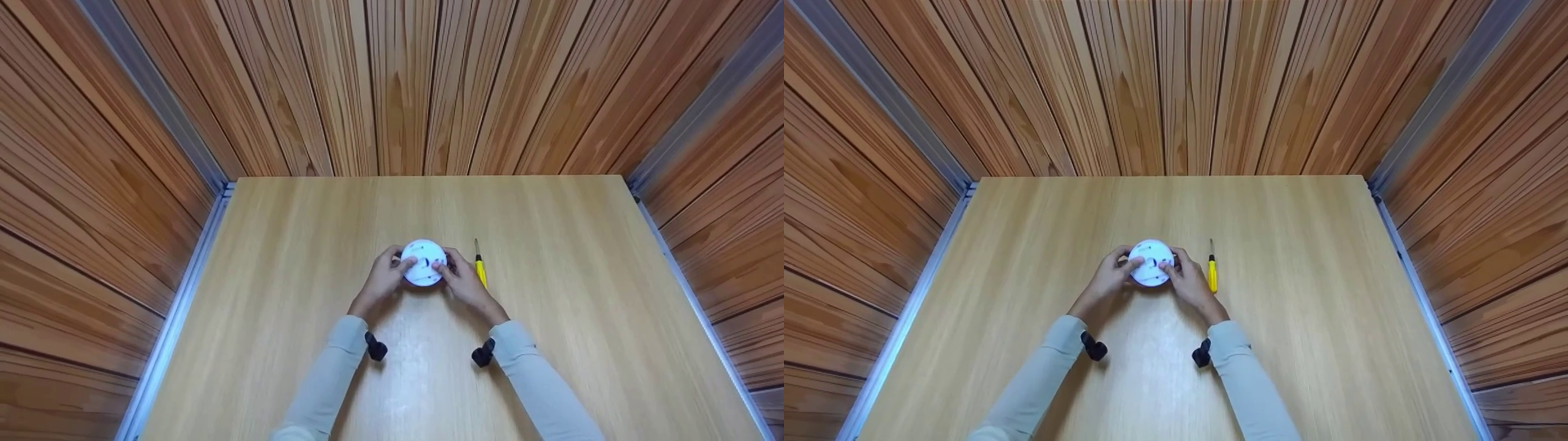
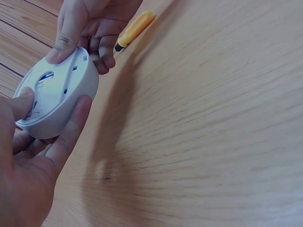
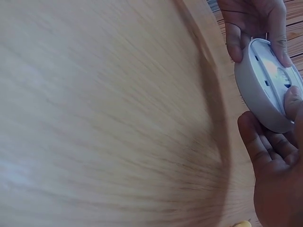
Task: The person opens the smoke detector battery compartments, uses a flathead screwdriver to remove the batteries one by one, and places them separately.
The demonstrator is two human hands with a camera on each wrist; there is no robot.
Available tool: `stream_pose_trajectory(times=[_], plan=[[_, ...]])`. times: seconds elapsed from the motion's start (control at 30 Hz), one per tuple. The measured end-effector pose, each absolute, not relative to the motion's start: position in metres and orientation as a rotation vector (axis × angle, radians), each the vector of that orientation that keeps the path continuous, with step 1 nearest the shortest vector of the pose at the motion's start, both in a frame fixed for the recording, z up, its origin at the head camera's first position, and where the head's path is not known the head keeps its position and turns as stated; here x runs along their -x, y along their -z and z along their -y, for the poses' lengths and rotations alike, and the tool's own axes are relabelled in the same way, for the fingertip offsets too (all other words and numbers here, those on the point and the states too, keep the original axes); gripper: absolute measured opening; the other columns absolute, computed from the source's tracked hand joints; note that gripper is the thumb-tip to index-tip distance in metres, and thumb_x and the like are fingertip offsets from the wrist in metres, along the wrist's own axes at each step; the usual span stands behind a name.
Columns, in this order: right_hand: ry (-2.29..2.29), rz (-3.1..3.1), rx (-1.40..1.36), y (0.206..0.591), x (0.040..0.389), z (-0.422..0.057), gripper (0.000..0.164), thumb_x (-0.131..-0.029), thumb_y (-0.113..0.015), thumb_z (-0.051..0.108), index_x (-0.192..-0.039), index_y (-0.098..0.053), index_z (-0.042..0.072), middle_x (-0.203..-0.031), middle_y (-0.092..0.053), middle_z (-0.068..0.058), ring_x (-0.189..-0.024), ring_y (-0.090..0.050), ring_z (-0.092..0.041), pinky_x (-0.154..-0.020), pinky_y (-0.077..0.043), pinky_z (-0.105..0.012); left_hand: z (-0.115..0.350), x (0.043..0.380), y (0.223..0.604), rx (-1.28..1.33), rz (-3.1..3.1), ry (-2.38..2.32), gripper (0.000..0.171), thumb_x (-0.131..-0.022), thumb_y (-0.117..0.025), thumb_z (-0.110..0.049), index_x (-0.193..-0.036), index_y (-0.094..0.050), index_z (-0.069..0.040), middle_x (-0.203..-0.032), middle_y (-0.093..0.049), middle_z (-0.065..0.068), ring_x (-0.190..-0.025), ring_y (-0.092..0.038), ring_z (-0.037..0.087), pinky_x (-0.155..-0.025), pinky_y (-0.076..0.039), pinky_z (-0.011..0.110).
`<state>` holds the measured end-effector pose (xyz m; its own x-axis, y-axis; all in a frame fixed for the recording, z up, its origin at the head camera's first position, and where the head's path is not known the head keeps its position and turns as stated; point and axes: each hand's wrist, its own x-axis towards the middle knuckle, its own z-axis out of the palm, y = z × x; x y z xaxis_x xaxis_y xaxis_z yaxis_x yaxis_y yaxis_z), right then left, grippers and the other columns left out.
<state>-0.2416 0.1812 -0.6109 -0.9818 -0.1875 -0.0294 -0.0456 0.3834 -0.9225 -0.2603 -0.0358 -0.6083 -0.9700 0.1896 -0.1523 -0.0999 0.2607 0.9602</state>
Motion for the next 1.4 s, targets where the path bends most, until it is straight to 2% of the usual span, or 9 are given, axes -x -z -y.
stream_pose_trajectory(times=[0.23,0.4,0.57,0.63,0.8,1.0,1.1,1.23,1.4], plan=[[1.63,-2.533,0.182,0.6126,0.2422,-0.179,0.039,-0.112,-0.056,0.025,-0.145,-0.055,0.006,-0.145,-0.064,-0.021,-0.133,-0.06,-0.032,-0.121,-0.044,-0.053,0.0372,0.2551,0.6085,-0.071,-2.283,-1.763,0.035,-0.107,-0.067,-0.028,-0.138,-0.062,-0.014,-0.131,-0.06,0.006,-0.132,-0.059,0.026,-0.116,-0.049,0.045],[1.639,-2.509,0.153,0.6129,0.2424,-0.1784,0.041,-0.111,-0.057,0.029,-0.146,-0.054,0.009,-0.147,-0.063,-0.019,-0.135,-0.059,-0.032,-0.122,-0.043,-0.053,0.0381,0.2549,0.6097,-0.071,-2.267,-1.785,0.037,-0.107,-0.066,-0.026,-0.14,-0.061,-0.012,-0.131,-0.061,0.006,-0.128,-0.061,0.025,-0.112,-0.051,0.043],[1.646,-2.518,0.154,0.6133,0.2436,-0.1774,0.042,-0.111,-0.058,0.03,-0.146,-0.055,0.007,-0.147,-0.063,-0.022,-0.138,-0.059,-0.035,-0.121,-0.044,-0.053,0.0378,0.2554,0.6089,-0.059,-2.266,-1.797,0.039,-0.106,-0.067,-0.028,-0.141,-0.061,-0.013,-0.131,-0.062,0.005,-0.13,-0.059,0.023,-0.116,-0.049,0.043],[1.654,-2.53,0.165,0.6133,0.2439,-0.1764,0.042,-0.11,-0.059,0.028,-0.145,-0.055,0.005,-0.145,-0.064,-0.024,-0.137,-0.061,-0.037,-0.12,-0.045,-0.054,0.0374,0.2561,0.6095,-0.087,-2.267,-1.823,0.038,-0.106,-0.068,-0.024,-0.139,-0.061,-0.009,-0.13,-0.062,0.009,-0.128,-0.063,0.025,-0.113,-0.052,0.042],[1.678,-2.537,0.183,0.6142,0.2454,-0.1739,0.043,-0.109,-0.062,0.024,-0.144,-0.057,0.0,-0.141,-0.066,-0.026,-0.134,-0.063,-0.038,-0.118,-0.047,-0.055,0.0381,0.2562,0.6102,-0.143,-2.279,-1.877,0.032,-0.104,-0.07,-0.017,-0.131,-0.063,-0.002,-0.124,-0.062,0.015,-0.111,-0.069,0.024,-0.091,-0.057,0.03],[1.649,-2.524,0.165,0.6127,0.2448,-0.1754,0.045,-0.111,-0.059,0.029,-0.147,-0.055,0.003,-0.146,-0.063,-0.022,-0.137,-0.059,-0.035,-0.12,-0.045,-0.053,0.0397,0.2569,0.6097,-0.098,-2.283,-1.841,0.032,-0.104,-0.071,-0.025,-0.132,-0.065,-0.01,-0.126,-0.063,0.009,-0.115,-0.065,0.022,-0.093,-0.054,0.03],[1.63,-2.531,0.137,0.6129,0.2447,-0.1773,0.046,-0.11,-0.06,0.032,-0.147,-0.055,0.006,-0.14,-0.065,-0.019,-0.127,-0.061,-0.031,-0.113,-0.049,-0.047,0.0395,0.2573,0.6099,-0.098,-2.27,-1.831,0.034,-0.104,-0.07,-0.026,-0.134,-0.064,-0.011,-0.126,-0.063,0.009,-0.114,-0.064,0.023,-0.093,-0.055,0.032],[1.604,-2.54,0.125,0.6136,0.2461,-0.1787,0.045,-0.11,-0.061,0.034,-0.146,-0.057,0.008,-0.125,-0.067,-0.015,-0.11,-0.061,-0.026,-0.095,-0.053,-0.034,0.0403,0.2584,0.611,-0.081,-2.259,-1.822,0.034,-0.105,-0.07,-0.027,-0.134,-0.064,-0.011,-0.124,-0.063,0.008,-0.113,-0.064,0.021,-0.092,-0.055,0.031],[1.573,-2.527,0.117,0.6142,0.2465,-0.1774,0.047,-0.11,-0.061,0.035,-0.147,-0.056,0.007,-0.125,-0.066,-0.015,-0.105,-0.063,-0.024,-0.083,-0.057,-0.027,0.0438,0.2586,0.6135,-0.038,-2.233,-1.801,0.036,-0.104,-0.07,-0.03,-0.135,-0.064,-0.011,-0.123,-0.063,0.008,-0.107,-0.063,0.02,-0.087,-0.054,0.031]])
